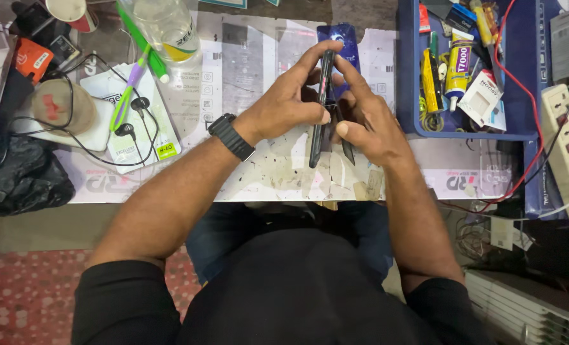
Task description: The person uses a plastic card to pry open the back cover of a black smartphone, then removes the cover to expose the battery and internal components. They repeat the same prying and removal steps on a second phone, then use a small screwdriver to work on the internals of the second phone.
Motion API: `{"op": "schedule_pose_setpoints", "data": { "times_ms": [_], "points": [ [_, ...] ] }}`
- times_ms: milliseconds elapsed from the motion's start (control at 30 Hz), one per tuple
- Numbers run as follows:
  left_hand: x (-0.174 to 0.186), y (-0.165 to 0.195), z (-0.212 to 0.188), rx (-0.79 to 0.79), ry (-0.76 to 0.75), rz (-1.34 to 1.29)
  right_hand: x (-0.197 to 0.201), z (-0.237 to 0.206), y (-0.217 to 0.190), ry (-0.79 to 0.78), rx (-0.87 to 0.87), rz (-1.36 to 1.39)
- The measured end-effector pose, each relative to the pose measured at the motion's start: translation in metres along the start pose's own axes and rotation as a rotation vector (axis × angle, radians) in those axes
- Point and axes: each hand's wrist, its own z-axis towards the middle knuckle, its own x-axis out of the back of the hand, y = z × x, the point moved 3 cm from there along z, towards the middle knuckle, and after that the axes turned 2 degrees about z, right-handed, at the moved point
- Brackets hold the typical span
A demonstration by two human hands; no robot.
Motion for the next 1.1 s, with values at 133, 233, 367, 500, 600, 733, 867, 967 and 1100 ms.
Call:
{"op": "schedule_pose_setpoints", "data": {
  "times_ms": [133,233,367,500,600,733,867,967,1100],
  "points": [
    [-0.001,0.000,-0.001,0.090,0.027,-0.013,0.000,-0.002,0.003,0.005,0.001,-0.001],
    [-0.002,0.000,0.000,0.054,0.034,-0.042,0.000,-0.002,0.003,0.020,0.018,-0.035],
    [-0.003,-0.002,0.001,-0.006,0.048,-0.059,-0.002,-0.002,0.002,0.071,0.004,-0.055],
    [-0.001,-0.004,0.003,-0.010,0.079,0.003,-0.003,-0.002,-0.003,0.091,0.012,-0.086],
    [-0.001,-0.004,0.005,-0.060,0.081,0.042,-0.001,-0.001,-0.005,0.113,0.003,-0.200],
    [-0.002,-0.004,0.005,-0.059,0.068,0.078,0.004,0.000,-0.006,0.081,0.025,-0.270],
    [-0.004,-0.004,0.003,-0.061,0.064,0.133,0.006,0.000,-0.002,0.067,0.074,-0.316],
    [-0.007,-0.003,0.001,-0.070,0.086,0.197,0.003,0.001,0.002,0.069,0.075,-0.300],
    [-0.011,-0.002,0.000,-0.054,0.136,0.325,0.001,0.001,0.006,0.089,0.059,-0.319]
  ]
}}
